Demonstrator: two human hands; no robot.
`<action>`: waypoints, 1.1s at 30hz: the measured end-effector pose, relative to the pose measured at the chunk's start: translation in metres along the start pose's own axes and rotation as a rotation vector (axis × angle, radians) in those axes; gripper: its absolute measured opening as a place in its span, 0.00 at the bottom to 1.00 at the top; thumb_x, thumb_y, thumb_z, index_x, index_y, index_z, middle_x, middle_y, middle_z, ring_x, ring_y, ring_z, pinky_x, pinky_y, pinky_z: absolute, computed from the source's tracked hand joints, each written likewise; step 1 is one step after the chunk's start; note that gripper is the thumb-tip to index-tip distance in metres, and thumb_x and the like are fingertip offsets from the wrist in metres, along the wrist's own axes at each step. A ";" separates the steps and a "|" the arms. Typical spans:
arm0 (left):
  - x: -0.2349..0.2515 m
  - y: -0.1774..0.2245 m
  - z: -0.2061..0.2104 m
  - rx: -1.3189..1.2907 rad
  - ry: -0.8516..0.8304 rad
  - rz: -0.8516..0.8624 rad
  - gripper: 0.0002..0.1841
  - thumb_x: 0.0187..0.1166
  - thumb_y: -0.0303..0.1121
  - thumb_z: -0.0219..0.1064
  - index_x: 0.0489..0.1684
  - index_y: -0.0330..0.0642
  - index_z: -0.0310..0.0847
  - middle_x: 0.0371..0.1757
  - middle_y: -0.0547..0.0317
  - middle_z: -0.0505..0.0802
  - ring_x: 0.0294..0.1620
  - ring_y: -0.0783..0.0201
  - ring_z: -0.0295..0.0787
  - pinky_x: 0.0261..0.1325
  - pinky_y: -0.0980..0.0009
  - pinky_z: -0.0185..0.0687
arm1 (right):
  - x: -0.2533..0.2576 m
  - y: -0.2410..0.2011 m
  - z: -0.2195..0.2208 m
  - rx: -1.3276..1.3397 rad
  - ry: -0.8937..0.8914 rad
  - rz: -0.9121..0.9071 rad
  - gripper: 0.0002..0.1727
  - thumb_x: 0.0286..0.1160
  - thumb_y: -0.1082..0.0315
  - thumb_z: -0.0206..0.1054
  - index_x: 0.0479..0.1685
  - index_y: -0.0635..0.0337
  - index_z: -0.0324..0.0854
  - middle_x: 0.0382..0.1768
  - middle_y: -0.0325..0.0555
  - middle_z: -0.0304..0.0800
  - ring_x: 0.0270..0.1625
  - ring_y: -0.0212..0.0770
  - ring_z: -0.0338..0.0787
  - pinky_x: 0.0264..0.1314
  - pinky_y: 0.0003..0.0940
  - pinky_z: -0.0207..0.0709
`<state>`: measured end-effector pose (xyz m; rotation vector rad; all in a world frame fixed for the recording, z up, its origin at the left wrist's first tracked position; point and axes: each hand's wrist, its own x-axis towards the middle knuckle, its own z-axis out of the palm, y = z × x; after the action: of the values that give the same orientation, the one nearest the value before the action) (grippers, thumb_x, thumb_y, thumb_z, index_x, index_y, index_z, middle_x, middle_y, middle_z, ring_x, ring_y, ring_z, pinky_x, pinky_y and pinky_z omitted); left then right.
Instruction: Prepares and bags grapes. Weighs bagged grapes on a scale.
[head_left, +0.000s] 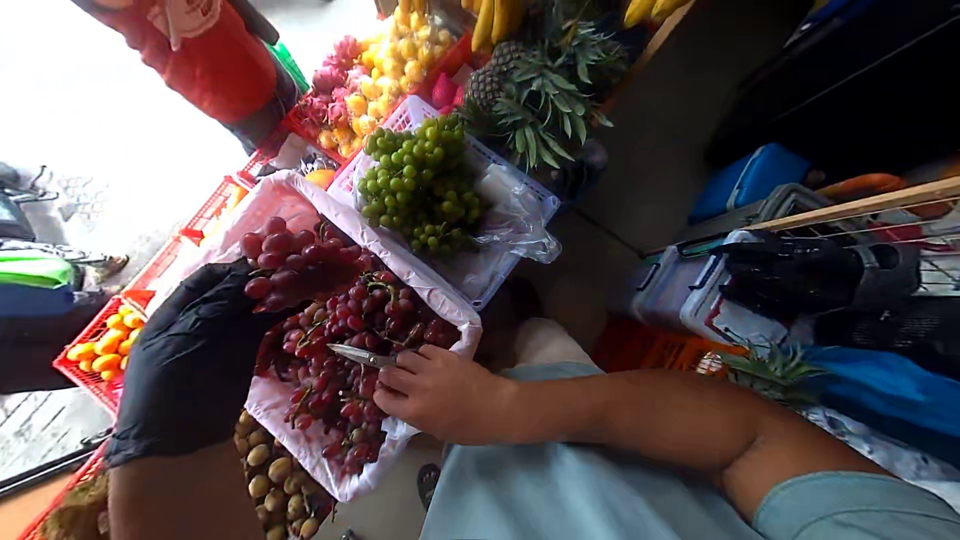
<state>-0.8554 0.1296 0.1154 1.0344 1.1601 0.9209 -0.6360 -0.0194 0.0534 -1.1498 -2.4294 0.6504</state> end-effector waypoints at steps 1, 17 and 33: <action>-0.005 -0.003 0.008 -0.007 -0.012 0.029 0.10 0.88 0.35 0.60 0.56 0.44 0.82 0.51 0.60 0.92 0.53 0.66 0.90 0.59 0.65 0.89 | -0.005 0.009 -0.014 0.068 0.107 0.022 0.14 0.80 0.72 0.62 0.58 0.51 0.90 0.60 0.47 0.91 0.62 0.49 0.88 0.61 0.45 0.83; -0.109 -0.020 0.229 -0.154 0.326 0.044 0.12 0.89 0.30 0.51 0.51 0.43 0.83 0.44 0.58 0.93 0.45 0.64 0.93 0.52 0.64 0.93 | -0.072 0.341 -0.075 0.315 0.045 0.837 0.15 0.85 0.62 0.60 0.58 0.58 0.88 0.54 0.55 0.92 0.60 0.56 0.90 0.65 0.62 0.81; -0.059 -0.006 0.295 -0.258 0.190 0.105 0.09 0.85 0.33 0.64 0.54 0.43 0.87 0.49 0.56 0.94 0.46 0.68 0.93 0.50 0.72 0.91 | -0.104 0.294 -0.245 1.235 0.207 0.420 0.16 0.91 0.62 0.51 0.62 0.54 0.82 0.26 0.37 0.77 0.23 0.29 0.73 0.29 0.26 0.74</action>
<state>-0.5748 0.0271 0.1503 0.8169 1.1148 1.2383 -0.2672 0.1231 0.0793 -1.0170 -1.1321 1.6913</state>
